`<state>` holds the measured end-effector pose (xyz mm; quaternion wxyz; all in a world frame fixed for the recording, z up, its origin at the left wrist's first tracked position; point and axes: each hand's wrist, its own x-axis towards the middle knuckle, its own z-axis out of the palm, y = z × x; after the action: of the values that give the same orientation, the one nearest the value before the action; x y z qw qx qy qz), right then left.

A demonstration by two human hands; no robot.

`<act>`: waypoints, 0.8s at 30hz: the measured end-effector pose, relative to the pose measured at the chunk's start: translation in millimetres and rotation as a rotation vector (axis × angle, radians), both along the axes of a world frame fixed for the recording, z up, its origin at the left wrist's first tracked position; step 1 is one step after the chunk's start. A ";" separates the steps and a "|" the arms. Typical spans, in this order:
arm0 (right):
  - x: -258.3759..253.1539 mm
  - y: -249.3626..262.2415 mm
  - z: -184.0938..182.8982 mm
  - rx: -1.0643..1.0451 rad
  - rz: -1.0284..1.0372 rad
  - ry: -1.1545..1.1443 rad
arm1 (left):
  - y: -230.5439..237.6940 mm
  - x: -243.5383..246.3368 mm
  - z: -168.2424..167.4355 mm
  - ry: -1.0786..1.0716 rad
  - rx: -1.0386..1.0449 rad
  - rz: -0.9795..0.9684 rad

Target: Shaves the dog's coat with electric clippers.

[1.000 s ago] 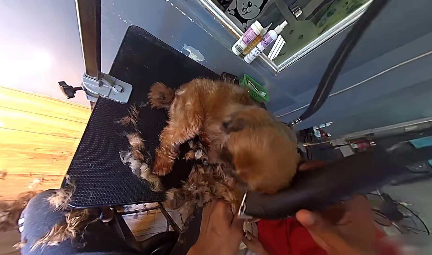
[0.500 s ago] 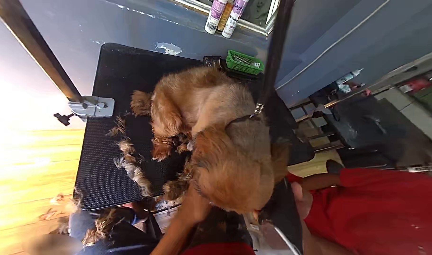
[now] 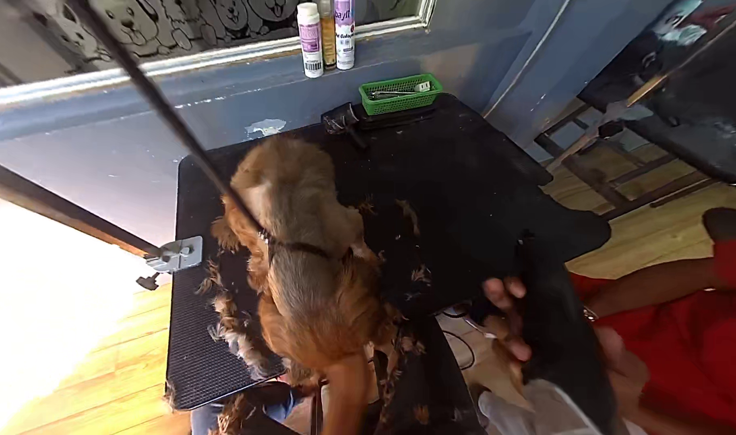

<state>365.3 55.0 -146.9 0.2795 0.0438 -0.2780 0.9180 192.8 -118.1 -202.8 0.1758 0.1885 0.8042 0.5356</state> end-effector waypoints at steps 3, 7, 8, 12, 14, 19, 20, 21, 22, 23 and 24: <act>19.4 25.8 -6.6 -0.003 0.028 0.028 | 73.8 32.4 -21.8 0.347 0.236 -0.388; 27.3 38.9 -4.0 -0.048 0.116 0.022 | 98.6 8.4 -31.0 0.521 -0.211 -0.561; 26.6 38.3 0.4 -0.054 0.114 -0.003 | 82.5 -0.8 -27.8 0.485 -0.272 -0.583; 21.7 26.4 -0.4 -0.039 0.021 -0.081 | -67.9 -46.4 -43.9 0.432 -0.638 -0.347; 17.1 21.0 -5.4 -0.027 0.020 -0.092 | -160.6 -88.9 -52.5 0.495 -0.718 -0.091; -3.2 3.0 -24.5 -0.079 0.024 -0.091 | -230.7 -186.1 -2.4 0.689 -0.541 0.230; -7.4 0.0 -31.1 -0.082 0.040 -0.086 | -210.6 -189.0 7.2 0.654 -0.423 0.147; -12.2 -2.9 -38.0 -0.077 0.051 -0.080 | -181.6 -187.6 16.0 0.573 -0.288 0.080; -17.8 -5.3 -43.8 -0.067 0.051 -0.077 | -145.9 -182.6 29.4 0.433 -0.131 0.022; -22.5 -7.9 -47.4 -0.060 0.039 -0.081 | -109.8 -175.6 43.7 0.220 0.070 0.008; -25.0 -10.1 -49.8 -0.046 0.026 -0.089 | -78.3 -170.8 53.1 -0.019 0.294 0.054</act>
<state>340.3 44.8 -196.7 0.2558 -0.0001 -0.2684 0.9287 21.9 -196.4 -149.7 0.1395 0.1854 0.7203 0.6537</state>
